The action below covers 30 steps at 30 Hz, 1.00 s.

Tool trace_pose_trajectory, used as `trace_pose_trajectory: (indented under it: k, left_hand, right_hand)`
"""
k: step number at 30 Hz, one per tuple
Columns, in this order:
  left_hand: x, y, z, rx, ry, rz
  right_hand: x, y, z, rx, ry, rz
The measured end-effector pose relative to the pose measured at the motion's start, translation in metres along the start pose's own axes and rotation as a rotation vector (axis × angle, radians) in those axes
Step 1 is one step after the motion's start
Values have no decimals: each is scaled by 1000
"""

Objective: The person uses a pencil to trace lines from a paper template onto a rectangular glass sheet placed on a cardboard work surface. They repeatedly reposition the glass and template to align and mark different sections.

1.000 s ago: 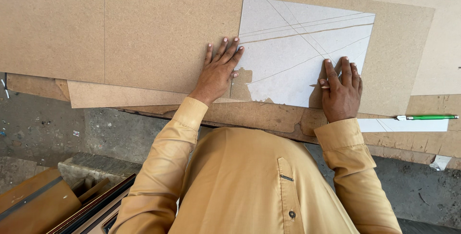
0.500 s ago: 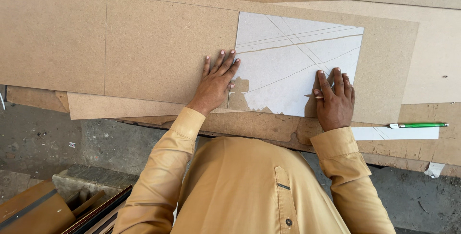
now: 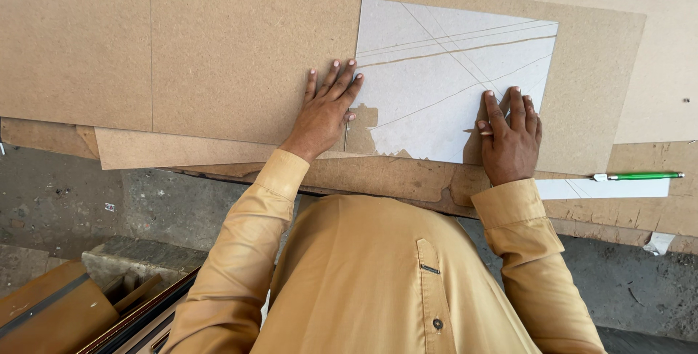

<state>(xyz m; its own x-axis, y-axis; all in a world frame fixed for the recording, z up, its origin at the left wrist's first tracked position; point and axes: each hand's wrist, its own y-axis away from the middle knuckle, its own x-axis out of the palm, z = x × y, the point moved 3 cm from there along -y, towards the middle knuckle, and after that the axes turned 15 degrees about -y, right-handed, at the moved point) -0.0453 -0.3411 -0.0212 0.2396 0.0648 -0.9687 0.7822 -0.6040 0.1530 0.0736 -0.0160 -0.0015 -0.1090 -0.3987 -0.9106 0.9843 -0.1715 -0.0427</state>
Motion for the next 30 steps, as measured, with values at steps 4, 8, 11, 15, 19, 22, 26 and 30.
trace_pose_trajectory:
  k: [4, 8, 11, 15, 19, 22, 26, 30]
  left_hand:
    - [1, 0, 0, -4, -10, 15]
    - [2, 0, -1, -5, -1, 12]
    - [4, 0, 0, 0, 9, -5]
    - [6, 1, 1, 2, 14, -17]
    - [5, 1, 0, -3, 15, -23]
    - [3, 1, -1, -7, 26, -6]
    - [-1, 1, -1, 2, 40, -19]
    - [-2, 2, -2, -3, 56, -12]
  right_hand:
    - [0, 2, -1, -21, -8, -13]
    - [1, 3, -3, -16, -9, -11]
    - [2, 3, -4, -15, -14, -8]
    - [3, 3, -4, 2, -7, 1]
    - [1, 3, -2, 2, -10, 0]
    - [-1, 1, -1, 11, -22, 1]
    - [-1, 1, 1, -16, 26, -13]
    - [-12, 13, -6, 31, -212, -174]
